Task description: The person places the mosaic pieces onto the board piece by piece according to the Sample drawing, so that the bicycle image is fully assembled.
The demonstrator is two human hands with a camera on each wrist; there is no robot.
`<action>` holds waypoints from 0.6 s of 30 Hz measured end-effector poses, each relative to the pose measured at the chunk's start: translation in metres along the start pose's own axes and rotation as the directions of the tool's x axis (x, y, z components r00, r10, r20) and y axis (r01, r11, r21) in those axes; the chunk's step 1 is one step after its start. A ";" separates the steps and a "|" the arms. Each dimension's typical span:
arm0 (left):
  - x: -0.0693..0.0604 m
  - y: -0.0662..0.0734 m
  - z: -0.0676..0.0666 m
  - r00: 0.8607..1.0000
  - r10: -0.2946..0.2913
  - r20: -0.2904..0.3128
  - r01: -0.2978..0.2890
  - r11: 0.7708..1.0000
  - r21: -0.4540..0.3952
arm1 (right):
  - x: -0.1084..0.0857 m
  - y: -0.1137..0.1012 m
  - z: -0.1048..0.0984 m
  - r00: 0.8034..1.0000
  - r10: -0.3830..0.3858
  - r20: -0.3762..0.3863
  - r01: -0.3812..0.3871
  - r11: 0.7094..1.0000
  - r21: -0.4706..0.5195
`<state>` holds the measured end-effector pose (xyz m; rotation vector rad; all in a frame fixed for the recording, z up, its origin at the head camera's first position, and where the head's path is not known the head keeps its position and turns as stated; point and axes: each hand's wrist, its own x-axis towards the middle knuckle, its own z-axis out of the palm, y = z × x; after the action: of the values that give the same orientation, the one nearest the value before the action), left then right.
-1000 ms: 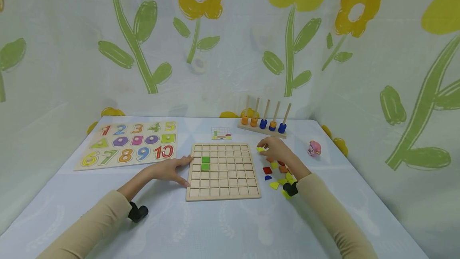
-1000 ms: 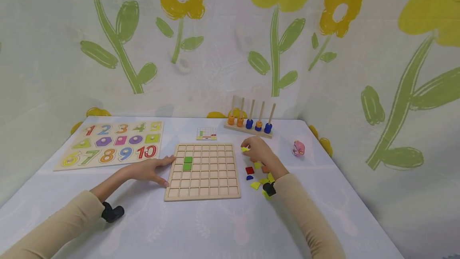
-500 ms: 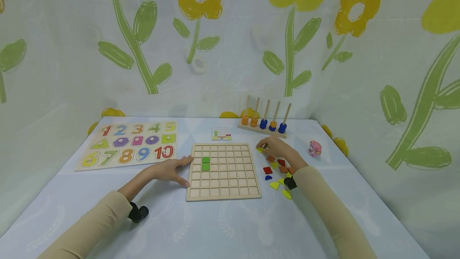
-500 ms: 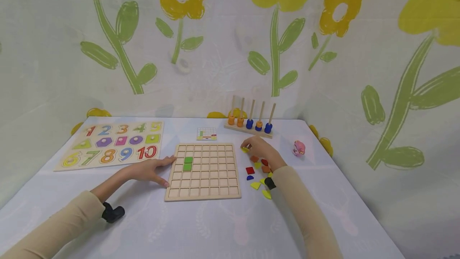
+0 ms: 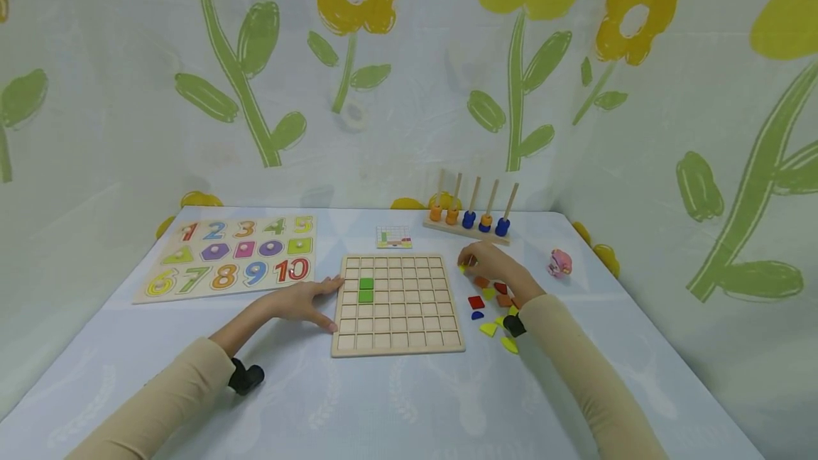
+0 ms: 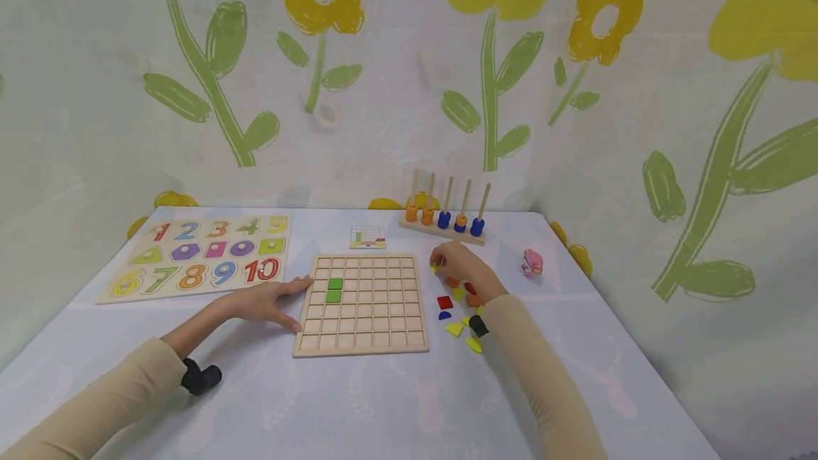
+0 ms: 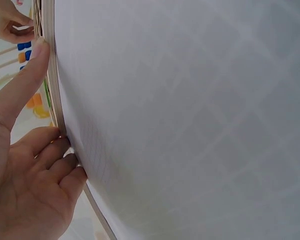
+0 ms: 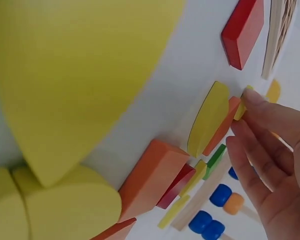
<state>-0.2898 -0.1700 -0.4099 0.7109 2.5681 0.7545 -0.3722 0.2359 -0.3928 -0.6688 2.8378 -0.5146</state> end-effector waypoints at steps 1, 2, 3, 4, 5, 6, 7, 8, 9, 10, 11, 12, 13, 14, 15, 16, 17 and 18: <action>0.000 0.000 0.000 1.000 -0.001 -0.001 0.001 1.000 0.003 | 0.000 0.000 0.000 1.000 0.007 0.001 -0.007 1.000 0.001; 0.001 -0.001 0.000 1.000 -0.002 -0.001 0.002 1.000 0.004 | 0.000 0.001 0.000 1.000 0.011 0.002 -0.011 1.000 0.002; 0.001 -0.001 0.000 1.000 -0.003 -0.001 0.003 1.000 0.005 | 0.001 0.001 0.001 1.000 0.018 0.002 -0.018 1.000 0.006; 0.001 -0.001 0.000 1.000 -0.003 -0.001 0.003 1.000 0.007 | 0.001 0.001 0.001 1.000 0.021 0.002 -0.021 1.000 0.009; 0.001 -0.001 0.000 1.000 -0.005 -0.002 0.005 1.000 0.008 | 0.000 0.001 0.001 1.000 0.027 0.002 -0.027 1.000 0.016; 0.001 -0.001 0.000 1.000 -0.007 -0.002 0.007 1.000 0.009 | 0.000 0.001 0.001 0.999 0.031 0.004 -0.032 0.999 0.023; 0.002 -0.001 0.001 1.000 -0.008 -0.002 0.008 1.000 0.009 | 0.000 0.001 0.001 0.999 0.033 0.005 -0.033 0.999 0.026; 0.002 -0.001 0.001 1.000 -0.010 -0.002 0.010 1.000 0.010 | -0.001 0.000 0.001 1.000 0.030 0.001 -0.030 0.999 0.025; 0.002 -0.001 0.000 1.000 -0.011 -0.002 0.011 1.000 0.012 | -0.001 0.000 0.000 1.000 0.027 -0.004 -0.026 0.999 0.026; 0.002 -0.001 0.000 1.000 -0.012 -0.003 0.012 1.000 0.011 | -0.001 -0.001 0.000 1.000 0.015 -0.011 -0.014 1.000 0.020; 0.002 -0.001 0.001 1.000 -0.012 -0.003 0.012 1.000 0.011 | -0.002 -0.002 -0.002 1.000 0.006 -0.015 -0.006 1.000 0.016; 0.002 -0.001 0.001 1.000 -0.014 -0.003 0.014 1.000 0.010 | -0.003 -0.004 -0.003 1.000 -0.003 -0.021 0.003 1.000 0.015; 0.002 -0.001 0.001 1.000 -0.013 -0.003 0.013 1.000 0.010 | -0.004 -0.006 -0.004 0.999 -0.018 -0.031 0.018 1.000 0.010; 0.002 -0.001 0.001 1.000 -0.013 -0.003 0.013 1.000 0.011 | -0.005 -0.008 -0.006 0.999 -0.027 -0.042 0.027 1.000 0.008; 0.002 -0.001 0.001 1.000 -0.013 -0.003 0.013 1.000 0.010 | -0.006 -0.010 -0.007 0.998 -0.038 -0.052 0.039 0.999 0.006; 0.001 -0.001 0.001 1.000 -0.013 -0.002 0.013 1.000 0.009 | -0.007 -0.013 -0.008 0.997 -0.047 -0.062 0.048 0.999 0.006; 0.001 -0.001 0.001 1.000 -0.013 -0.003 0.013 1.000 0.010 | -0.008 -0.015 -0.009 0.996 -0.055 -0.072 0.056 0.998 0.008; 0.001 -0.001 0.001 1.000 -0.013 -0.003 0.013 1.000 0.011 | -0.008 -0.017 -0.010 0.994 -0.067 -0.083 0.068 0.998 0.014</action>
<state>-0.2908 -0.1696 -0.4111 0.6964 2.5786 0.7382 -0.3604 0.2283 -0.3762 -0.7602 2.8924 -0.5893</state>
